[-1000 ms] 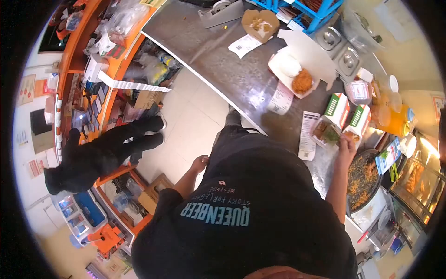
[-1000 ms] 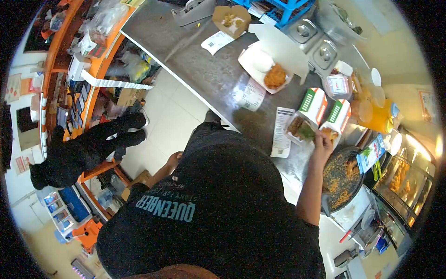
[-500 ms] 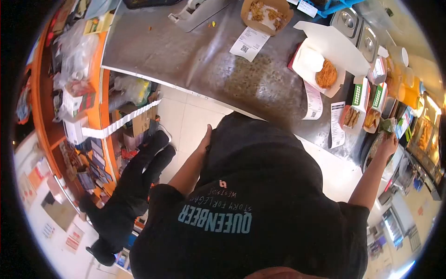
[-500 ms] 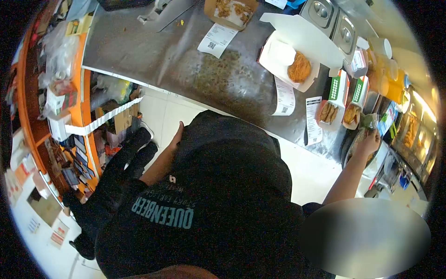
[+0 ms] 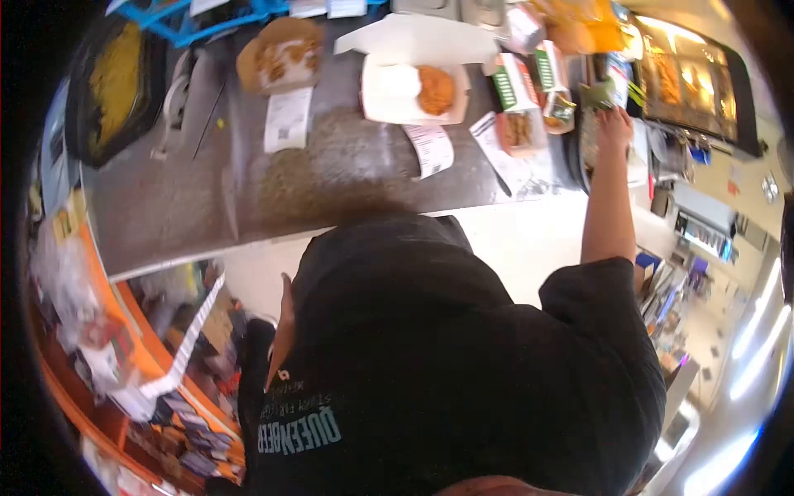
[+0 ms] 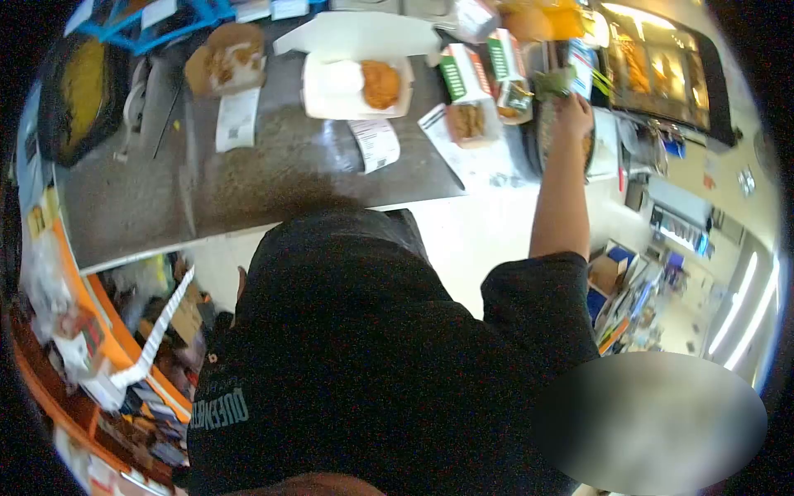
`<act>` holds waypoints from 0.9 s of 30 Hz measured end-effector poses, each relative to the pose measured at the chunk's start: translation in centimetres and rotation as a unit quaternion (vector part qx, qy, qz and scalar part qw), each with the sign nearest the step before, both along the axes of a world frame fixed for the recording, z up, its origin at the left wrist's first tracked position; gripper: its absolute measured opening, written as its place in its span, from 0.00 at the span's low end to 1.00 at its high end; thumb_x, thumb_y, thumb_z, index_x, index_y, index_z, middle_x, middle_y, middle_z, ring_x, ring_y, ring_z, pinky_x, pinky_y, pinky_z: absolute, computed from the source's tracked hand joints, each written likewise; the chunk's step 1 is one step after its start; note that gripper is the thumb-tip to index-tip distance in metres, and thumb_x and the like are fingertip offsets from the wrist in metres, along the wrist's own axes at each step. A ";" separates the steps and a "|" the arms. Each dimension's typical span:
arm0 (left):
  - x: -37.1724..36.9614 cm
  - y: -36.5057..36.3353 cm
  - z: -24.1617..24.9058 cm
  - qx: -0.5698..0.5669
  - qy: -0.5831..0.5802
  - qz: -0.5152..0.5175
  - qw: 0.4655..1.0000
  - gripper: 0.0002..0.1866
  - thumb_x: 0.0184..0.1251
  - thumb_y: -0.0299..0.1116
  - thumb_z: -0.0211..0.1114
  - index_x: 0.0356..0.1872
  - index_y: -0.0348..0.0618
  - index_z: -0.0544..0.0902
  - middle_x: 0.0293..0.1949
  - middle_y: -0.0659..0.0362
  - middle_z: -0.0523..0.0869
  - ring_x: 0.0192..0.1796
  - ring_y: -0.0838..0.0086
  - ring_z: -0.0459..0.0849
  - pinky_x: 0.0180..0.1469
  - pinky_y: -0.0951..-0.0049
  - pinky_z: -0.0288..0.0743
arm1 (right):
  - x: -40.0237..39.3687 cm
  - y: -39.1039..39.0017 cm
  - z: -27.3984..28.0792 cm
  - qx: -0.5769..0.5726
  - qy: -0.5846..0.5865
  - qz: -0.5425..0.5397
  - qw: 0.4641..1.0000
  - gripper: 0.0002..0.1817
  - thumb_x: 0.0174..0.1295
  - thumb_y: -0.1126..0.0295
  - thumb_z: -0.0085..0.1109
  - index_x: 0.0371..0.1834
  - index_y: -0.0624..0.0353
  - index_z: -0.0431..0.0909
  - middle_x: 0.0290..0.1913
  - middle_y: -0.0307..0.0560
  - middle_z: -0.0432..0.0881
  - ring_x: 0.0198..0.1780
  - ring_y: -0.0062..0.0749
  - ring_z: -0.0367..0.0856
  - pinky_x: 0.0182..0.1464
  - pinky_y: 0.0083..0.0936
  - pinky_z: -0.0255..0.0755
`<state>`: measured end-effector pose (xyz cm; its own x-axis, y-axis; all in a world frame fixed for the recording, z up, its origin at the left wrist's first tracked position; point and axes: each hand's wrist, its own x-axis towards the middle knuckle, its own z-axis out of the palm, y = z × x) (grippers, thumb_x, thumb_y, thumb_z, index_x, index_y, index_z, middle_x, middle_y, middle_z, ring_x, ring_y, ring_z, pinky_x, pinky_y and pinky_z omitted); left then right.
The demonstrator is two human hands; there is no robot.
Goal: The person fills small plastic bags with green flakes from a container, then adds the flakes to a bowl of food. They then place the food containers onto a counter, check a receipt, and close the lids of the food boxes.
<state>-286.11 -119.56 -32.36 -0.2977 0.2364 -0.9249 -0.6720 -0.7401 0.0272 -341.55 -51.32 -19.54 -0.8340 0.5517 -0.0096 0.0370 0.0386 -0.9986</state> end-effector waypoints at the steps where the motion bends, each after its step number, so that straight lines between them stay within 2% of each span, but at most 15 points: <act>1: -0.3 0.0 -0.1 -0.003 0.004 -0.010 1.000 0.44 0.76 0.71 0.42 0.74 0.42 0.71 0.69 0.52 0.78 0.69 0.63 0.76 0.74 0.62 0.64 | -0.4 -1.0 0.6 0.040 -0.021 -0.023 0.999 0.09 0.72 0.74 0.59 0.50 0.67 0.77 0.42 0.54 0.85 0.40 0.44 0.86 0.41 0.36 0.86; 3: -0.5 -0.3 -0.3 -0.006 0.012 -0.027 1.000 0.43 0.76 0.71 0.43 0.74 0.42 0.71 0.69 0.52 0.78 0.68 0.63 0.77 0.74 0.62 0.64 | 0.0 -2.9 1.9 -0.036 0.018 -0.007 0.999 0.10 0.68 0.79 0.62 0.50 0.65 0.74 0.37 0.52 0.84 0.31 0.35 0.85 0.30 0.31 0.83; 7: -1.5 -0.5 -0.3 -0.014 0.029 -0.061 0.998 0.43 0.77 0.70 0.43 0.73 0.42 0.72 0.69 0.53 0.79 0.68 0.63 0.77 0.74 0.61 0.64 | 4.8 -11.0 4.5 -0.030 -0.038 0.033 0.998 0.07 0.68 0.76 0.63 0.46 0.60 0.77 0.38 0.44 0.84 0.31 0.29 0.83 0.30 0.25 0.79; 9: -1.6 -0.4 -0.1 -0.026 0.041 -0.080 0.996 0.42 0.77 0.70 0.43 0.73 0.42 0.72 0.69 0.53 0.79 0.68 0.64 0.77 0.74 0.61 0.64 | 7.0 -10.4 1.9 0.005 -0.123 0.135 0.983 0.10 0.71 0.71 0.61 0.51 0.61 0.78 0.44 0.45 0.84 0.44 0.32 0.84 0.46 0.31 0.81; 11: -1.0 0.0 0.8 -0.061 0.060 -0.119 0.989 0.42 0.78 0.69 0.43 0.73 0.43 0.73 0.69 0.53 0.79 0.67 0.64 0.77 0.74 0.60 0.63 | 7.7 -9.3 -2.3 0.236 -0.161 0.137 0.948 0.09 0.70 0.71 0.63 0.49 0.63 0.80 0.43 0.44 0.84 0.42 0.29 0.82 0.47 0.26 0.78; 12: -1.0 -0.1 1.3 -0.086 0.072 -0.157 0.981 0.41 0.78 0.69 0.44 0.73 0.43 0.73 0.69 0.53 0.79 0.67 0.64 0.77 0.74 0.60 0.63 | 8.6 -11.2 -1.8 0.286 -0.134 0.119 0.941 0.11 0.71 0.69 0.62 0.51 0.65 0.80 0.43 0.46 0.85 0.46 0.29 0.82 0.52 0.27 0.76; 14: -2.4 -1.5 4.1 -0.155 0.113 -0.255 0.948 0.41 0.78 0.69 0.44 0.73 0.43 0.73 0.69 0.53 0.79 0.67 0.64 0.77 0.73 0.60 0.63 | 9.7 -16.4 0.7 0.284 -0.089 0.146 0.944 0.12 0.73 0.68 0.61 0.49 0.68 0.79 0.46 0.47 0.84 0.46 0.28 0.82 0.50 0.27 0.77; 15: -4.1 -2.8 7.6 -0.206 0.137 -0.297 0.922 0.40 0.78 0.68 0.43 0.70 0.44 0.76 0.66 0.55 0.81 0.66 0.66 0.78 0.71 0.58 0.64 | 9.9 -19.7 1.0 0.200 -0.019 0.196 0.960 0.10 0.72 0.69 0.62 0.47 0.66 0.79 0.46 0.47 0.85 0.44 0.27 0.82 0.48 0.27 0.77; 16: -4.5 -4.4 7.8 -0.225 0.172 -0.240 0.929 0.36 0.79 0.66 0.46 0.66 0.45 0.80 0.59 0.57 0.85 0.60 0.69 0.81 0.67 0.61 0.68 | 10.0 -22.9 1.1 0.222 -0.005 0.285 0.932 0.09 0.70 0.70 0.63 0.47 0.64 0.80 0.46 0.46 0.85 0.44 0.27 0.83 0.48 0.26 0.77; 17: -6.7 -5.4 9.6 -0.310 0.227 -0.245 0.890 0.28 0.80 0.57 0.54 0.61 0.41 0.83 0.53 0.58 0.89 0.55 0.71 0.84 0.63 0.65 0.72 | 10.4 -26.2 1.4 0.244 0.010 0.366 0.898 0.08 0.69 0.71 0.65 0.47 0.63 0.81 0.47 0.45 0.85 0.44 0.27 0.83 0.48 0.25 0.78; 19: -12.5 -4.7 14.9 -0.546 0.278 -0.289 0.736 0.17 0.76 0.41 0.64 0.53 0.37 0.84 0.48 0.53 0.90 0.54 0.70 0.86 0.59 0.69 0.76 | 12.2 -36.3 3.8 0.176 -0.016 0.511 0.841 0.11 0.66 0.71 0.68 0.48 0.61 0.83 0.50 0.47 0.85 0.48 0.32 0.85 0.52 0.27 0.79; 20: -14.9 -3.9 15.7 -0.597 0.278 -0.306 0.688 0.17 0.75 0.40 0.64 0.56 0.39 0.84 0.53 0.51 0.89 0.58 0.64 0.86 0.61 0.64 0.76 | 12.9 -41.0 5.0 0.250 0.057 0.541 0.801 0.15 0.63 0.68 0.71 0.50 0.62 0.83 0.53 0.51 0.84 0.51 0.39 0.86 0.54 0.30 0.79; 22: -19.3 -2.6 13.2 -0.700 0.354 -0.345 0.516 0.24 0.72 0.39 0.65 0.66 0.42 0.79 0.64 0.52 0.83 0.68 0.59 0.79 0.68 0.59 0.71 | 12.7 -49.3 7.0 0.270 0.204 0.589 0.734 0.23 0.59 0.65 0.74 0.56 0.61 0.79 0.55 0.57 0.82 0.56 0.52 0.83 0.60 0.38 0.76; 24: -23.4 -0.4 10.1 -0.754 0.355 -0.384 0.399 0.31 0.71 0.43 0.64 0.72 0.44 0.72 0.74 0.53 0.73 0.76 0.55 0.68 0.75 0.51 0.62 | 11.2 -55.4 4.7 0.423 0.261 0.573 0.651 0.31 0.54 0.61 0.76 0.60 0.62 0.78 0.56 0.61 0.83 0.60 0.55 0.80 0.64 0.46 0.73; 27: -26.6 2.6 4.6 -0.796 0.285 -0.379 0.378 0.35 0.71 0.50 0.63 0.75 0.44 0.69 0.79 0.53 0.65 0.80 0.54 0.61 0.77 0.43 0.56 | 9.3 -60.5 2.3 0.605 0.174 0.620 0.468 0.23 0.57 0.63 0.71 0.53 0.63 0.81 0.50 0.62 0.86 0.56 0.58 0.82 0.59 0.46 0.76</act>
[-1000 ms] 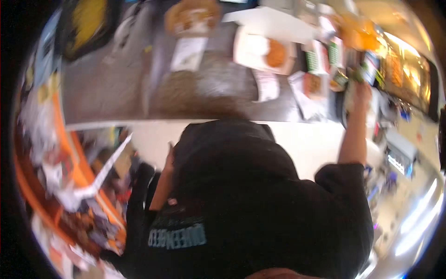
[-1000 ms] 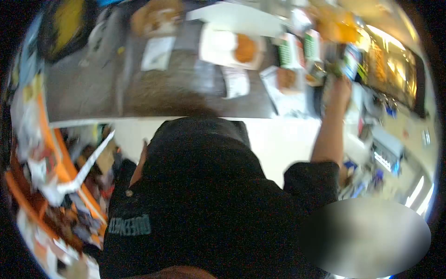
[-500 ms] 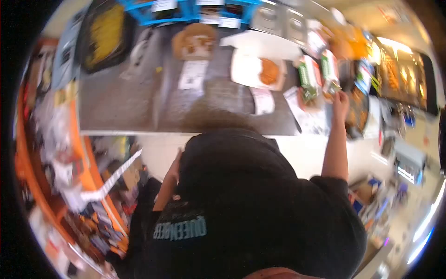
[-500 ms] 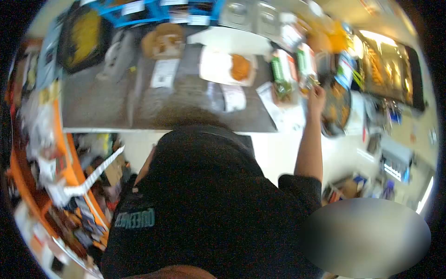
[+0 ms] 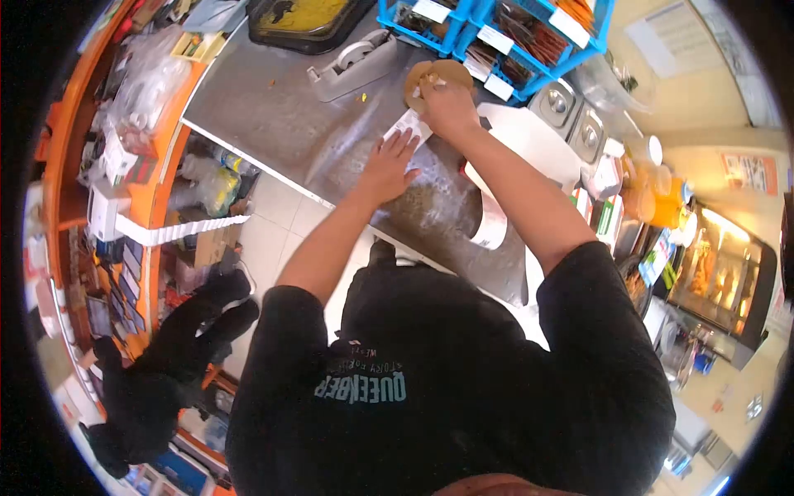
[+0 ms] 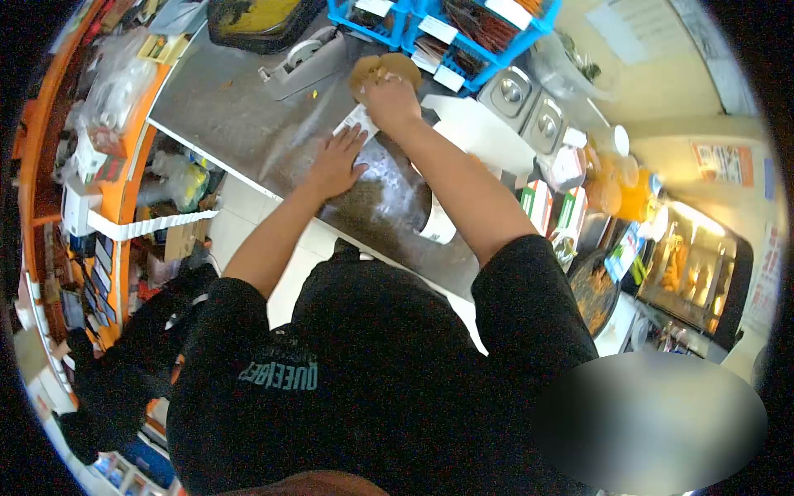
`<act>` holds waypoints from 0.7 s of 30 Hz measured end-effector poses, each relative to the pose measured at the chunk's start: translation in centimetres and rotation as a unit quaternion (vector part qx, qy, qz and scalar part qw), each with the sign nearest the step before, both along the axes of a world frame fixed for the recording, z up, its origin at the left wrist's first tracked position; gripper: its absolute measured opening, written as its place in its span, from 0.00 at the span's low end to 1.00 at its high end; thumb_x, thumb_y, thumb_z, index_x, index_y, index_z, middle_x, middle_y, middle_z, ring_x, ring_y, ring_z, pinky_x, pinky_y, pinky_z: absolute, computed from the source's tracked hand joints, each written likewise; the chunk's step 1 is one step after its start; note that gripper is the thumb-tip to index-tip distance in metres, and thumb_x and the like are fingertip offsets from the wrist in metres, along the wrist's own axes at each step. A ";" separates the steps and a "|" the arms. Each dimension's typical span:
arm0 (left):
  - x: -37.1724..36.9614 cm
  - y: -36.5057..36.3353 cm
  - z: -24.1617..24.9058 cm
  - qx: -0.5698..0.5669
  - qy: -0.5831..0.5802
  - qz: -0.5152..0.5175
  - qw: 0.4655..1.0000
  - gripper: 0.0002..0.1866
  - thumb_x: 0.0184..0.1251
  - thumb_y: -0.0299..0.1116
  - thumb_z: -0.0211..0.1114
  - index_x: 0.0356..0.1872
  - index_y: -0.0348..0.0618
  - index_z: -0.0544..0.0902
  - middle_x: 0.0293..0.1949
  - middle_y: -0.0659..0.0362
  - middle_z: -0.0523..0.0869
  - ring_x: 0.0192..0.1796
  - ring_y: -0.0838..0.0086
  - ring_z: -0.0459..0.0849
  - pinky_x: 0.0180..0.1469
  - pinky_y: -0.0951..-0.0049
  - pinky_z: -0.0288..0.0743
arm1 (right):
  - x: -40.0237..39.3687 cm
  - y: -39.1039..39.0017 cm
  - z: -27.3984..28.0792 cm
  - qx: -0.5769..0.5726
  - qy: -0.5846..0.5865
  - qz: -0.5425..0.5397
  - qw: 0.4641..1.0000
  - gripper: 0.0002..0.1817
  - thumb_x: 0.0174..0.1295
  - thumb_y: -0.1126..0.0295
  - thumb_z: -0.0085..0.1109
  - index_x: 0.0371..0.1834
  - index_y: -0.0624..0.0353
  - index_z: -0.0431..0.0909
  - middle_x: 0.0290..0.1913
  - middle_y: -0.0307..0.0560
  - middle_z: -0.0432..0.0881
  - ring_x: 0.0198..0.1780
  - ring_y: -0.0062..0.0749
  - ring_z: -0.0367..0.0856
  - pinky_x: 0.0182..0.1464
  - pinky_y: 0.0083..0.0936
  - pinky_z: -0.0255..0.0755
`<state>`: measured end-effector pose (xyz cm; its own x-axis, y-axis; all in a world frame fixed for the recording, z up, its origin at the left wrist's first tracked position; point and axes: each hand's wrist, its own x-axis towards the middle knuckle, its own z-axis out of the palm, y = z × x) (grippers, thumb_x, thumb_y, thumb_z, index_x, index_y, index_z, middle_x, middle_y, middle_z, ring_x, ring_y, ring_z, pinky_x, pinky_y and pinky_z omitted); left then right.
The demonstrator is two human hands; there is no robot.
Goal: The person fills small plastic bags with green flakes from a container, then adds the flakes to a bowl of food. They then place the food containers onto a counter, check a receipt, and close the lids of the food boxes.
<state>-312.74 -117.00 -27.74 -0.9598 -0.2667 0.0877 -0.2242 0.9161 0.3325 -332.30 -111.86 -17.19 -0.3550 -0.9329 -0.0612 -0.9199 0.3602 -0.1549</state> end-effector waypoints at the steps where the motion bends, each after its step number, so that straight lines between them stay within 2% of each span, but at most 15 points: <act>1: -0.4 0.6 -0.3 -0.007 0.010 0.022 1.000 0.36 0.71 0.51 0.62 0.75 0.44 0.69 0.78 0.52 0.65 0.80 0.54 0.61 0.76 0.43 0.55 | -0.9 -1.1 -1.1 0.021 0.003 -0.009 1.000 0.20 0.58 0.64 0.70 0.51 0.62 0.82 0.48 0.60 0.86 0.54 0.57 0.83 0.57 0.46 0.78; 3: -0.3 1.6 -0.8 -0.017 0.027 0.064 0.997 0.37 0.71 0.53 0.61 0.75 0.44 0.68 0.78 0.51 0.65 0.79 0.53 0.62 0.76 0.41 0.55 | -2.3 -2.3 -3.0 0.066 0.009 -0.029 0.997 0.14 0.59 0.65 0.66 0.46 0.59 0.84 0.45 0.57 0.87 0.49 0.57 0.85 0.53 0.47 0.80; 6: 0.0 0.7 -1.1 -0.017 0.036 0.121 0.992 0.37 0.71 0.54 0.61 0.74 0.45 0.69 0.77 0.51 0.67 0.78 0.55 0.63 0.76 0.42 0.53 | -2.6 -1.8 -0.8 -0.068 0.003 -0.029 0.997 0.09 0.62 0.66 0.61 0.40 0.58 0.84 0.45 0.57 0.86 0.43 0.57 0.86 0.46 0.48 0.80; 9: 0.0 -2.3 -1.1 -0.029 0.037 0.159 0.986 0.34 0.71 0.54 0.61 0.71 0.45 0.72 0.76 0.52 0.68 0.77 0.55 0.64 0.76 0.41 0.52 | -2.7 -0.5 1.1 -0.176 0.001 -0.008 0.984 0.11 0.63 0.68 0.60 0.48 0.56 0.82 0.44 0.58 0.86 0.41 0.56 0.86 0.44 0.48 0.81; 12: -0.7 -6.0 -2.0 -0.036 0.057 0.093 0.993 0.31 0.71 0.53 0.62 0.68 0.45 0.74 0.75 0.53 0.69 0.77 0.55 0.64 0.76 0.41 0.52 | -0.8 1.1 3.8 -0.171 -0.027 -0.047 0.984 0.08 0.62 0.68 0.61 0.41 0.60 0.79 0.40 0.62 0.82 0.43 0.62 0.82 0.44 0.49 0.76; 13: -1.0 -7.1 -2.0 -0.057 0.054 0.081 0.994 0.29 0.71 0.52 0.62 0.66 0.46 0.75 0.75 0.54 0.70 0.77 0.55 0.64 0.76 0.42 0.53 | 0.0 1.9 4.7 -0.178 -0.032 -0.048 0.982 0.09 0.62 0.68 0.62 0.41 0.60 0.79 0.40 0.62 0.81 0.43 0.62 0.81 0.44 0.48 0.76; 18: -2.4 -10.8 -2.2 -0.062 0.016 0.112 0.992 0.33 0.73 0.57 0.58 0.70 0.46 0.72 0.75 0.52 0.69 0.77 0.53 0.64 0.75 0.43 0.55 | 4.0 6.1 8.3 -0.180 -0.057 -0.060 0.980 0.09 0.61 0.70 0.65 0.42 0.61 0.77 0.37 0.60 0.79 0.40 0.62 0.81 0.41 0.46 0.75; 21: -2.3 -10.5 -0.2 -0.034 -0.004 0.116 0.993 0.36 0.72 0.60 0.57 0.70 0.45 0.72 0.74 0.49 0.70 0.76 0.52 0.64 0.74 0.43 0.56 | 6.0 8.7 9.6 -0.149 -0.088 -0.079 0.982 0.09 0.61 0.71 0.65 0.41 0.61 0.77 0.37 0.59 0.79 0.39 0.60 0.81 0.41 0.45 0.75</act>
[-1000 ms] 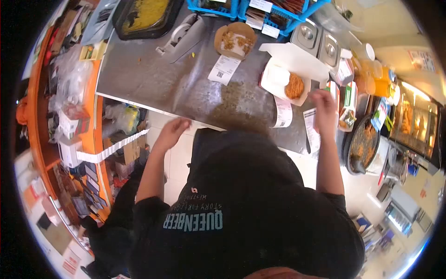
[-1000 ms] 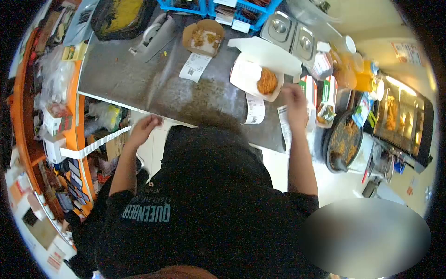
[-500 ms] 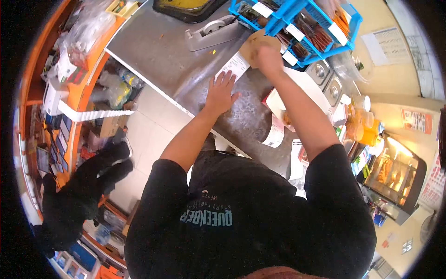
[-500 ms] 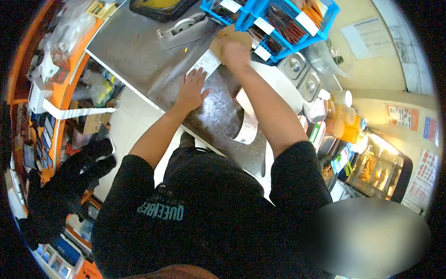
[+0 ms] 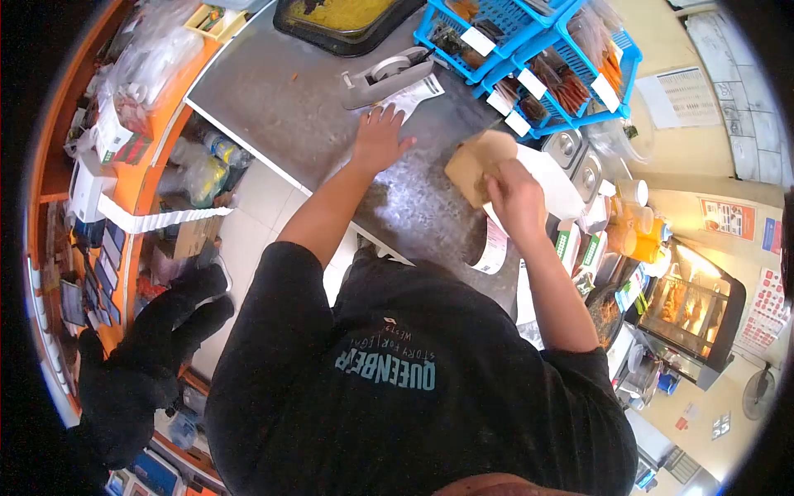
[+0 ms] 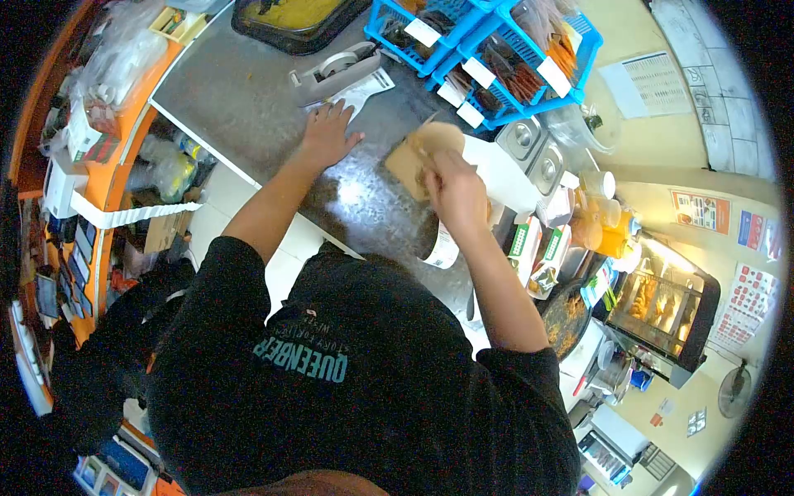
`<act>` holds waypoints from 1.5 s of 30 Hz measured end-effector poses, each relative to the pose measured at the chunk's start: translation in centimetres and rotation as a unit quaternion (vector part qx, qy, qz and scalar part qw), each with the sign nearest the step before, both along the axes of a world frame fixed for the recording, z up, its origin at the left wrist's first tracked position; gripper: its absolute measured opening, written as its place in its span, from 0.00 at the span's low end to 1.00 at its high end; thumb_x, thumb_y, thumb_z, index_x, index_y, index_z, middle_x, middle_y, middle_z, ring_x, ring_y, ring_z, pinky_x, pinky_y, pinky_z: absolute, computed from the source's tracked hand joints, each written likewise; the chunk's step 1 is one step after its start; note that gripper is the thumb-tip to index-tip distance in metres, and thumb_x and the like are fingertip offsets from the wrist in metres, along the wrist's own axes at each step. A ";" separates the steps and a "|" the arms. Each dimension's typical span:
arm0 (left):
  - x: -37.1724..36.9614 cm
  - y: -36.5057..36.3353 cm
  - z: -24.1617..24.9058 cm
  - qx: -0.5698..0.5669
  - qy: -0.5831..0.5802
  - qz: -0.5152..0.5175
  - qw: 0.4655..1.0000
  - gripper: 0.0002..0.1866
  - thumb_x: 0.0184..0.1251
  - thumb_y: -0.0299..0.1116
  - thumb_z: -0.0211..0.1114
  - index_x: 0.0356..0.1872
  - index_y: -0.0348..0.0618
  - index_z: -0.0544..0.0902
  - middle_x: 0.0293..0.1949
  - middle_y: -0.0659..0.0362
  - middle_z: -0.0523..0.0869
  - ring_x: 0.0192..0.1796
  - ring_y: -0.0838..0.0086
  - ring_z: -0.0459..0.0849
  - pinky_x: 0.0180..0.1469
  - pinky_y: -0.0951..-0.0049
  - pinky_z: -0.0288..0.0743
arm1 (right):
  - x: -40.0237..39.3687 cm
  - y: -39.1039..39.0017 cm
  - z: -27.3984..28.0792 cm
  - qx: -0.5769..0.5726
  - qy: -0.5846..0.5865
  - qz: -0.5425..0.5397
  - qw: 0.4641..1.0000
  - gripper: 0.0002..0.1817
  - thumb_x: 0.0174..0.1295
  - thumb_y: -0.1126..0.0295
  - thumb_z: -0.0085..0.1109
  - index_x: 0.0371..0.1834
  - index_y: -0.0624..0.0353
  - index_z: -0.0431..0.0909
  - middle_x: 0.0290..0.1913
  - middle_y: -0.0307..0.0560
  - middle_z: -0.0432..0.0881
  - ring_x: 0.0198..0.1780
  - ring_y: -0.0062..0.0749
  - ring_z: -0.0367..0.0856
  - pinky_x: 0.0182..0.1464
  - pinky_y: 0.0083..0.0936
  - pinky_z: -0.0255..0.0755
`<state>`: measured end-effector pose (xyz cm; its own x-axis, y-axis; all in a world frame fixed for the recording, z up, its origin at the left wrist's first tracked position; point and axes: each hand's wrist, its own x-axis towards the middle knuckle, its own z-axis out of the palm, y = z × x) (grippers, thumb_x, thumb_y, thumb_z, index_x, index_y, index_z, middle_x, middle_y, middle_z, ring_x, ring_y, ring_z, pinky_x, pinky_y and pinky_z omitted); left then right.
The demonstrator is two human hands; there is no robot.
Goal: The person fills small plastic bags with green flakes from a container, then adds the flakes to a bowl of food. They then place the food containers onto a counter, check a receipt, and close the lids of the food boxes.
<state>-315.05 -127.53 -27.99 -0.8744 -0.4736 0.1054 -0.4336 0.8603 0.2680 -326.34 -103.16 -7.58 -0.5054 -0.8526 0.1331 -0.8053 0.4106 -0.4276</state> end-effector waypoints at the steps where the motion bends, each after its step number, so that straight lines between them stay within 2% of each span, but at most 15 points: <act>1: 0.4 0.3 0.9 0.009 -0.002 0.001 1.000 0.37 0.71 0.61 0.58 0.70 0.44 0.73 0.74 0.49 0.70 0.76 0.51 0.64 0.74 0.43 0.56 | 0.6 0.8 0.3 0.001 0.007 0.004 1.000 0.09 0.61 0.72 0.65 0.41 0.61 0.77 0.36 0.58 0.79 0.39 0.59 0.81 0.40 0.45 0.75; 11: 5.1 0.5 -0.9 0.017 0.063 0.010 0.998 0.31 0.70 0.54 0.64 0.62 0.39 0.76 0.70 0.45 0.73 0.74 0.50 0.67 0.74 0.39 0.56 | 4.8 7.4 0.4 0.000 -0.017 0.045 0.999 0.07 0.61 0.73 0.65 0.34 0.62 0.76 0.32 0.54 0.77 0.34 0.54 0.79 0.36 0.44 0.74; 22: 8.0 -5.3 -1.1 -0.007 -0.002 0.109 0.994 0.37 0.72 0.60 0.58 0.74 0.46 0.69 0.78 0.49 0.65 0.82 0.52 0.55 0.80 0.40 0.45 | 6.1 9.5 1.8 -0.020 -0.031 0.066 0.997 0.07 0.60 0.75 0.67 0.34 0.63 0.76 0.32 0.53 0.76 0.33 0.53 0.79 0.35 0.41 0.74; 25: 8.3 -3.9 -2.0 -0.069 0.091 0.162 0.980 0.38 0.71 0.60 0.60 0.74 0.46 0.70 0.79 0.50 0.64 0.82 0.52 0.54 0.80 0.41 0.44 | 6.4 9.6 2.1 -0.020 -0.029 0.063 0.997 0.07 0.60 0.75 0.67 0.34 0.63 0.76 0.32 0.52 0.77 0.33 0.52 0.79 0.35 0.41 0.74; 28: 10.7 0.2 0.8 0.083 0.204 0.195 0.956 0.39 0.71 0.58 0.62 0.76 0.46 0.67 0.78 0.47 0.64 0.82 0.53 0.57 0.79 0.44 0.48 | 6.9 10.2 2.4 -0.024 -0.017 0.087 0.996 0.07 0.60 0.75 0.68 0.34 0.63 0.78 0.31 0.52 0.77 0.34 0.52 0.79 0.36 0.42 0.73; 29: 11.8 2.5 -0.3 0.192 0.231 0.123 0.946 0.35 0.75 0.56 0.59 0.74 0.45 0.67 0.72 0.48 0.71 0.75 0.54 0.66 0.76 0.46 0.56 | 7.3 10.2 2.5 -0.030 -0.015 0.102 0.994 0.07 0.60 0.75 0.69 0.34 0.63 0.79 0.31 0.53 0.76 0.35 0.52 0.79 0.37 0.41 0.73; 30: 12.9 5.3 -1.2 0.296 0.253 0.050 0.920 0.32 0.78 0.54 0.55 0.72 0.43 0.67 0.65 0.50 0.78 0.67 0.55 0.76 0.72 0.49 0.65 | 7.8 10.0 2.6 -0.048 0.002 0.144 0.988 0.06 0.59 0.75 0.69 0.35 0.62 0.80 0.31 0.51 0.77 0.35 0.51 0.79 0.37 0.41 0.73; 31: 14.3 9.6 1.1 0.553 0.255 0.082 0.789 0.37 0.76 0.63 0.48 0.73 0.44 0.66 0.64 0.49 0.79 0.65 0.55 0.79 0.70 0.50 0.69 | 8.6 9.8 2.9 -0.067 0.018 0.184 0.981 0.06 0.58 0.75 0.69 0.35 0.60 0.80 0.31 0.50 0.77 0.35 0.50 0.79 0.37 0.41 0.73; 32: 15.6 14.2 3.9 0.766 0.243 0.108 0.586 0.44 0.75 0.73 0.40 0.74 0.44 0.65 0.62 0.49 0.80 0.63 0.55 0.81 0.69 0.51 0.73 | 9.5 10.1 3.2 -0.082 0.032 0.224 0.971 0.06 0.56 0.76 0.69 0.35 0.59 0.81 0.31 0.48 0.77 0.35 0.48 0.79 0.37 0.40 0.74; 33: 17.2 17.8 5.2 0.866 0.223 0.084 0.440 0.51 0.70 0.79 0.34 0.75 0.44 0.63 0.64 0.48 0.79 0.64 0.54 0.82 0.69 0.48 0.72 | 10.6 10.4 3.5 -0.085 0.045 0.277 0.956 0.07 0.55 0.76 0.69 0.35 0.58 0.81 0.32 0.47 0.78 0.35 0.46 0.80 0.37 0.39 0.74; 34: 18.6 21.0 4.6 0.908 0.238 0.034 0.344 0.54 0.68 0.81 0.31 0.78 0.44 0.61 0.70 0.47 0.75 0.69 0.53 0.78 0.72 0.45 0.69 | 11.8 10.6 3.9 -0.085 0.055 0.335 0.937 0.08 0.53 0.76 0.69 0.35 0.57 0.82 0.33 0.45 0.78 0.36 0.45 0.80 0.38 0.38 0.74; 37: 23.8 29.5 9.6 0.870 0.460 -0.012 0.176 0.56 0.67 0.81 0.27 0.81 0.44 0.56 0.77 0.47 0.67 0.76 0.52 0.69 0.77 0.46 0.62 | 16.7 12.5 4.8 -0.093 0.060 0.502 0.858 0.11 0.49 0.73 0.66 0.37 0.55 0.82 0.36 0.40 0.79 0.39 0.39 0.80 0.40 0.34 0.75; 38: 25.8 31.9 10.7 0.822 0.515 0.044 0.240 0.57 0.62 0.85 0.34 0.80 0.48 0.60 0.77 0.50 0.68 0.76 0.53 0.69 0.76 0.46 0.63 | 18.9 13.3 5.0 -0.103 0.047 0.549 0.828 0.10 0.49 0.72 0.65 0.37 0.55 0.82 0.36 0.40 0.79 0.40 0.38 0.80 0.41 0.34 0.74; 41: 33.7 39.7 13.7 0.721 0.591 0.172 0.320 0.58 0.61 0.85 0.38 0.81 0.48 0.59 0.78 0.50 0.66 0.77 0.53 0.67 0.78 0.49 0.60 | 27.0 16.3 5.0 -0.121 0.012 0.669 0.733 0.09 0.50 0.71 0.62 0.37 0.55 0.81 0.36 0.40 0.79 0.41 0.36 0.79 0.43 0.35 0.73; 45: 45.4 52.4 10.2 0.643 0.751 -0.009 0.148 0.52 0.65 0.80 0.43 0.80 0.50 0.61 0.77 0.50 0.67 0.77 0.53 0.68 0.77 0.44 0.61 | 39.0 22.3 4.9 -0.122 -0.031 0.798 0.590 0.10 0.48 0.72 0.65 0.36 0.54 0.81 0.35 0.41 0.77 0.39 0.40 0.78 0.43 0.38 0.73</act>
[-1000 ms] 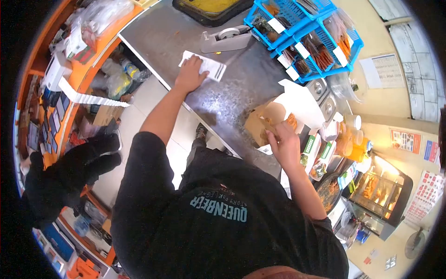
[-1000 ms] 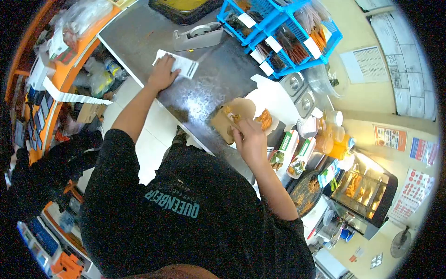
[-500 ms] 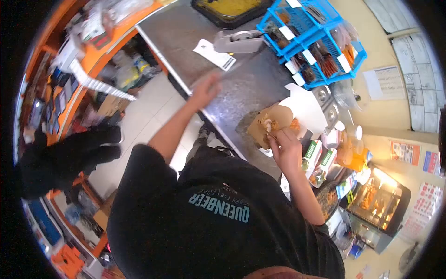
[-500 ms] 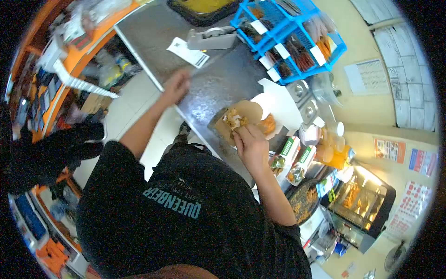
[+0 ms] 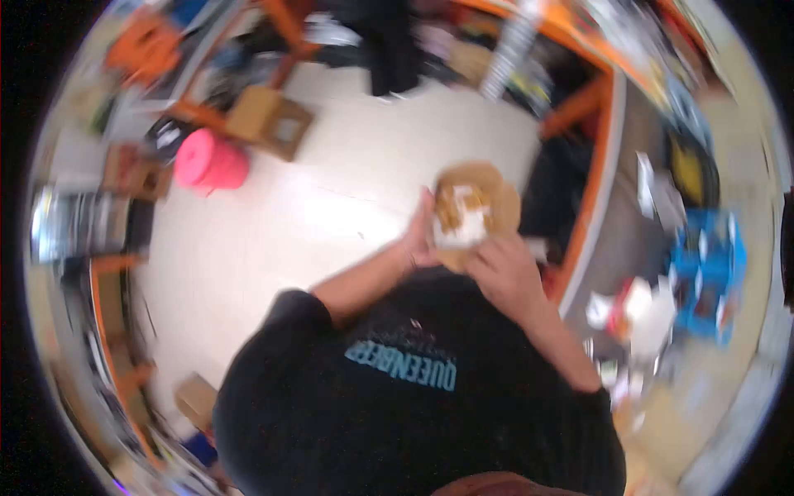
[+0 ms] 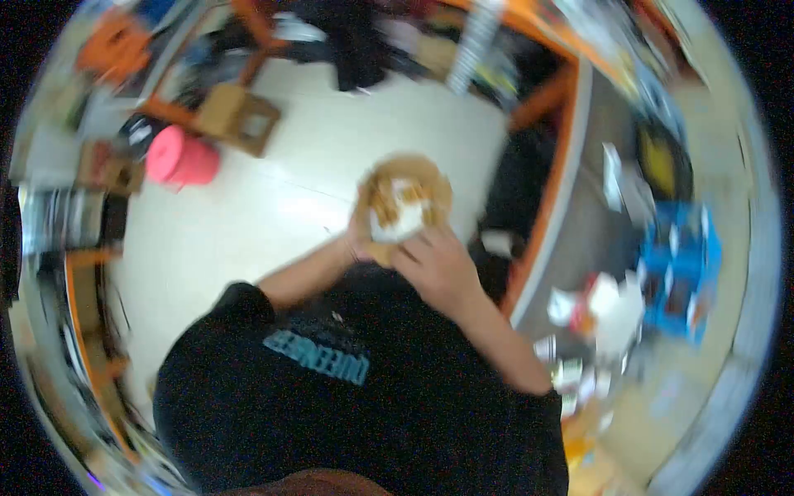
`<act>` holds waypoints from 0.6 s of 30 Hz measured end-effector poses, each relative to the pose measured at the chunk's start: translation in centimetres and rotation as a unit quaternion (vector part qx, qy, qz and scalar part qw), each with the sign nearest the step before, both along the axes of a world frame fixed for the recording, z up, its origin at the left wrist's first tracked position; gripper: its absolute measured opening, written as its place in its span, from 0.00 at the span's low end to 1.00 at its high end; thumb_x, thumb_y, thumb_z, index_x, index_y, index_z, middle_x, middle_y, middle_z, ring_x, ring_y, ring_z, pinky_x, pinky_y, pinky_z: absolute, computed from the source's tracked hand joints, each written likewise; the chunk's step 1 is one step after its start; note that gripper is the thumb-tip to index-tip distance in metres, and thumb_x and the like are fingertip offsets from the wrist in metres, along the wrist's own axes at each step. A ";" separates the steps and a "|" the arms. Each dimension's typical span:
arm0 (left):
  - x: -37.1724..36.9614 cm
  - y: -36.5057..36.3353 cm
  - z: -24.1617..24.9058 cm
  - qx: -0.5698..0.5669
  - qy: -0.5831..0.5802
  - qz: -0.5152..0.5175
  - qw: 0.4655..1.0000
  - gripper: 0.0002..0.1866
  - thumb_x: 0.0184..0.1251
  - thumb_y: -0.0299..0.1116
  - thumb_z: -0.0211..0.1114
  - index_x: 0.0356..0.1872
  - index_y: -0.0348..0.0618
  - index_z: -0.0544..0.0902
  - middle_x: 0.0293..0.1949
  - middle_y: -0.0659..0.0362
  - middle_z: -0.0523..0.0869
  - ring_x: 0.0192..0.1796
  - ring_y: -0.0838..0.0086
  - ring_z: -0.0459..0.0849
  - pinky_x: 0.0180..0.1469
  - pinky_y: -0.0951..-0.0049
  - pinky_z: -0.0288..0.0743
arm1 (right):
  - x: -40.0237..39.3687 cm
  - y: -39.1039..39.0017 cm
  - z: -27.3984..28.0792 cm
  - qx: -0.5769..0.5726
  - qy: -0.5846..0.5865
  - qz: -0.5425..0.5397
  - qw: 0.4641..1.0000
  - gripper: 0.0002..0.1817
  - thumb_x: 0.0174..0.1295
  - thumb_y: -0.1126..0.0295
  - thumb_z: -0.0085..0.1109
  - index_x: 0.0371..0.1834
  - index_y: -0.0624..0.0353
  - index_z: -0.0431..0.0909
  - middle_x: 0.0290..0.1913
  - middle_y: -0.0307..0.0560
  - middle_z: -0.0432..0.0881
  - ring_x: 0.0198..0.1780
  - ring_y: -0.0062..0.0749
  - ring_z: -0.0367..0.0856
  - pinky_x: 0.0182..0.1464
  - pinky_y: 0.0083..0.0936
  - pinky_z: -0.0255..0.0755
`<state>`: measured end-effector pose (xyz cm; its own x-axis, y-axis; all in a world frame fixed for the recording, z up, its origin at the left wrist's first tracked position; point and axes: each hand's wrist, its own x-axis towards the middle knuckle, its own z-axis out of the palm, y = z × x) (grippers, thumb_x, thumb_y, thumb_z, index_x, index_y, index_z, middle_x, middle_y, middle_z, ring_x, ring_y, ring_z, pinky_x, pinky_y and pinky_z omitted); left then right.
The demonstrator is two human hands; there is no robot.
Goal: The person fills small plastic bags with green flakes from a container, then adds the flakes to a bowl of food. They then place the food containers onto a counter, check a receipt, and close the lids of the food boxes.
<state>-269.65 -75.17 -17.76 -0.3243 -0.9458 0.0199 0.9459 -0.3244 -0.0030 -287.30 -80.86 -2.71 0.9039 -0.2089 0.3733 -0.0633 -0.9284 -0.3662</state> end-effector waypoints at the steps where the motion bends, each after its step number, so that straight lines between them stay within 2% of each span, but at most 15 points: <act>1: 2.3 3.5 -0.9 0.030 -0.001 0.068 0.997 0.53 0.65 0.80 0.44 0.80 0.50 0.61 0.77 0.50 0.67 0.77 0.52 0.68 0.77 0.43 0.61 | 3.0 2.1 -0.4 -0.009 0.008 0.045 0.999 0.11 0.49 0.70 0.69 0.37 0.54 0.82 0.37 0.41 0.79 0.40 0.40 0.80 0.44 0.38 0.74; 2: 4.8 6.9 -1.3 0.055 -0.002 0.141 0.988 0.53 0.64 0.80 0.45 0.80 0.49 0.61 0.77 0.50 0.67 0.77 0.52 0.68 0.77 0.42 0.60 | 6.7 4.9 -0.1 -0.030 -0.072 0.053 0.996 0.14 0.56 0.64 0.68 0.46 0.48 0.84 0.38 0.37 0.79 0.43 0.37 0.80 0.46 0.36 0.73; 3: 8.3 10.5 1.4 0.108 -0.111 0.215 0.964 0.54 0.63 0.81 0.46 0.80 0.49 0.61 0.77 0.49 0.68 0.76 0.51 0.68 0.77 0.42 0.60 | 9.9 7.1 -0.1 -0.003 -0.106 0.088 0.990 0.20 0.54 0.60 0.76 0.50 0.46 0.84 0.43 0.38 0.82 0.47 0.38 0.82 0.48 0.38 0.73; 4: 10.7 14.4 3.6 0.176 -0.199 0.280 0.922 0.56 0.61 0.82 0.47 0.80 0.49 0.61 0.77 0.49 0.68 0.76 0.51 0.69 0.77 0.42 0.60 | 12.7 9.1 -0.9 0.036 -0.163 0.122 0.978 0.24 0.52 0.57 0.79 0.51 0.48 0.82 0.47 0.42 0.84 0.51 0.40 0.83 0.51 0.38 0.73; 5: 14.4 18.4 1.4 0.124 -0.165 0.311 0.928 0.56 0.61 0.82 0.47 0.80 0.48 0.61 0.77 0.49 0.68 0.76 0.50 0.69 0.77 0.42 0.60 | 15.5 11.1 -2.2 0.080 -0.204 0.141 0.966 0.23 0.56 0.60 0.77 0.53 0.52 0.80 0.49 0.46 0.83 0.50 0.44 0.82 0.53 0.38 0.74; 6: 18.3 22.9 -1.9 0.071 -0.132 0.325 0.934 0.56 0.61 0.82 0.47 0.80 0.48 0.61 0.76 0.48 0.68 0.76 0.50 0.70 0.77 0.41 0.60 | 18.5 12.9 -3.9 0.123 -0.207 0.136 0.961 0.22 0.58 0.62 0.75 0.54 0.53 0.80 0.49 0.48 0.83 0.50 0.44 0.82 0.53 0.38 0.75; 8: 25.7 32.8 -3.9 -0.011 -0.010 0.328 0.945 0.57 0.61 0.83 0.45 0.79 0.45 0.61 0.76 0.47 0.68 0.75 0.48 0.70 0.76 0.39 0.61 | 24.9 15.9 -8.8 0.215 -0.199 0.100 0.951 0.20 0.62 0.66 0.71 0.55 0.56 0.79 0.49 0.51 0.83 0.50 0.44 0.82 0.53 0.38 0.75; 9: 28.4 37.8 -1.5 0.042 -0.111 0.372 0.920 0.59 0.59 0.84 0.47 0.80 0.45 0.60 0.76 0.46 0.68 0.74 0.47 0.71 0.75 0.39 0.62 | 28.3 16.3 -13.4 0.272 -0.127 0.059 0.952 0.20 0.63 0.67 0.70 0.56 0.58 0.78 0.49 0.52 0.83 0.50 0.43 0.82 0.53 0.38 0.76; 11: 34.7 45.8 2.7 0.097 -0.175 0.449 0.871 0.58 0.58 0.83 0.51 0.78 0.45 0.64 0.73 0.46 0.72 0.71 0.48 0.75 0.73 0.40 0.67 | 35.1 17.1 -22.6 0.367 0.024 -0.035 0.929 0.19 0.64 0.68 0.67 0.57 0.61 0.77 0.49 0.52 0.83 0.50 0.39 0.82 0.52 0.36 0.76; 12: 37.6 49.3 4.0 0.082 -0.153 0.487 0.856 0.56 0.58 0.81 0.55 0.75 0.44 0.68 0.70 0.47 0.77 0.67 0.50 0.80 0.70 0.42 0.72 | 36.6 17.5 -27.1 0.450 0.101 -0.084 0.883 0.18 0.65 0.68 0.66 0.56 0.61 0.78 0.47 0.51 0.83 0.48 0.35 0.82 0.50 0.34 0.77; 13: 40.0 52.5 6.9 0.155 -0.150 0.526 0.822 0.57 0.55 0.83 0.55 0.75 0.46 0.69 0.69 0.47 0.78 0.66 0.49 0.80 0.69 0.43 0.73 | 38.1 17.8 -31.6 0.519 0.174 -0.141 0.825 0.17 0.66 0.68 0.65 0.55 0.61 0.78 0.46 0.49 0.83 0.47 0.31 0.82 0.48 0.32 0.77; 14: 42.3 55.7 7.8 0.149 -0.119 0.575 0.795 0.49 0.64 0.77 0.54 0.74 0.47 0.71 0.66 0.47 0.79 0.64 0.48 0.81 0.67 0.43 0.76 | 39.4 18.5 -32.4 0.518 0.249 -0.156 0.804 0.14 0.68 0.66 0.64 0.53 0.58 0.79 0.41 0.44 0.84 0.41 0.28 0.83 0.42 0.30 0.76; 15: 45.4 58.7 7.6 0.161 -0.137 0.606 0.767 0.44 0.68 0.72 0.53 0.72 0.47 0.71 0.65 0.47 0.80 0.64 0.48 0.82 0.66 0.44 0.78 | 41.7 19.2 -33.0 0.514 0.322 -0.172 0.776 0.11 0.69 0.65 0.63 0.51 0.55 0.80 0.37 0.39 0.84 0.35 0.26 0.83 0.36 0.27 0.75; 16: 48.6 61.4 7.0 0.172 -0.155 0.634 0.738 0.38 0.73 0.67 0.52 0.71 0.47 0.72 0.63 0.47 0.81 0.63 0.48 0.82 0.64 0.44 0.79 | 45.1 19.1 -33.6 0.509 0.339 -0.164 0.774 0.10 0.69 0.65 0.62 0.49 0.54 0.80 0.37 0.39 0.84 0.35 0.26 0.83 0.35 0.27 0.75; 18: 53.8 65.5 5.9 0.203 -0.128 0.688 0.685 0.34 0.76 0.61 0.51 0.70 0.47 0.73 0.62 0.47 0.82 0.61 0.48 0.83 0.60 0.48 0.84 | 51.6 19.3 -35.3 0.497 0.372 -0.150 0.769 0.07 0.70 0.65 0.61 0.45 0.54 0.80 0.36 0.38 0.83 0.34 0.26 0.83 0.34 0.27 0.74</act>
<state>-215.84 -9.63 -11.85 0.9361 -0.2695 -0.2261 0.3409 0.8535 0.3940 -235.68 -61.59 -38.00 0.6454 -0.2978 -0.7034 -0.7558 -0.1160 -0.6444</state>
